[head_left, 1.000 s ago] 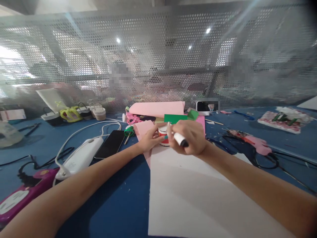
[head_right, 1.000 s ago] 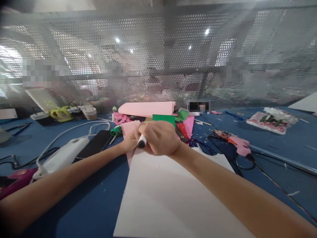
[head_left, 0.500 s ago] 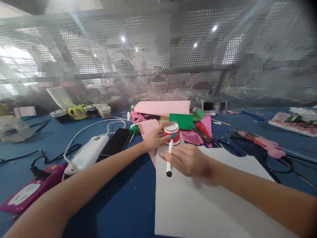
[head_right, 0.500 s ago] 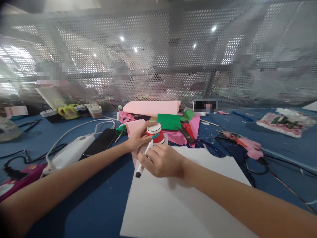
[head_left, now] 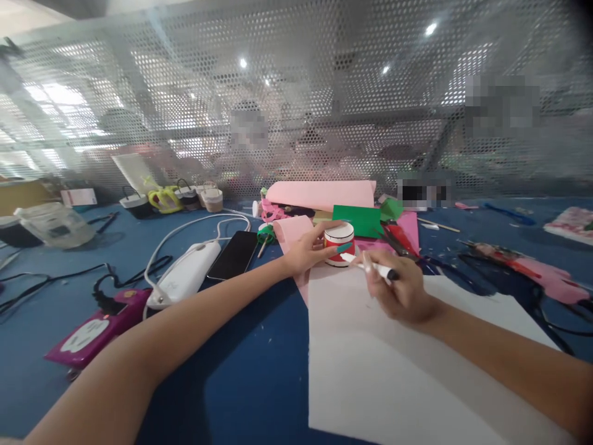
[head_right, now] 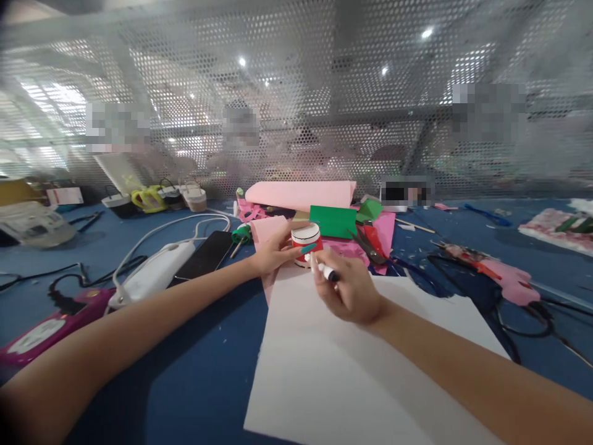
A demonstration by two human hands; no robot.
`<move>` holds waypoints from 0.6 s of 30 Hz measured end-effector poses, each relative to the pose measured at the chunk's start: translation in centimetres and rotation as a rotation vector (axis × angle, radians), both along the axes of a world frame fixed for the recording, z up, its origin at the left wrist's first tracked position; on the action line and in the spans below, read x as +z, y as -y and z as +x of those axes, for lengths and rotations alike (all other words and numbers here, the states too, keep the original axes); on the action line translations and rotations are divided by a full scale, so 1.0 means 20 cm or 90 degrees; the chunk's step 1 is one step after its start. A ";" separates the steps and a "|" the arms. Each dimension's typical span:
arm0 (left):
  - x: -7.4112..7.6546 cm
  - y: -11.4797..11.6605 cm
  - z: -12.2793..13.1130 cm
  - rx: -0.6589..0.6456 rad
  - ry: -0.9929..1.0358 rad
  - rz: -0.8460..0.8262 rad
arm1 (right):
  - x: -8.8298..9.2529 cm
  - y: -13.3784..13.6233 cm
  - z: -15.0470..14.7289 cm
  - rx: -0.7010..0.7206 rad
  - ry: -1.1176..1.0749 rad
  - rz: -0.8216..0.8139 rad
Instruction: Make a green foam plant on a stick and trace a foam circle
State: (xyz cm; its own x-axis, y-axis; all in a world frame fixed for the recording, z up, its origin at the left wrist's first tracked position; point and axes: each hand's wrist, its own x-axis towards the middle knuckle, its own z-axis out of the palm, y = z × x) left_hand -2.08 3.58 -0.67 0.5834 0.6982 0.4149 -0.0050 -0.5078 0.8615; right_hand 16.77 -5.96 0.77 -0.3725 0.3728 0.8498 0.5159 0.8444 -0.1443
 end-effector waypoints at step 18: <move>-0.04 -0.03 -0.02 -0.035 0.015 0.067 | -0.04 -0.04 -0.08 0.025 0.205 0.022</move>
State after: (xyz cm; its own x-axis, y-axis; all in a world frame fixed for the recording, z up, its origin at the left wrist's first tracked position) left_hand -2.53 4.22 -1.51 0.6085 0.6176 0.4983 -0.0549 -0.5937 0.8028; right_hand 15.22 -5.19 -0.09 -0.6379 0.3253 0.6980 0.4971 0.8662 0.0506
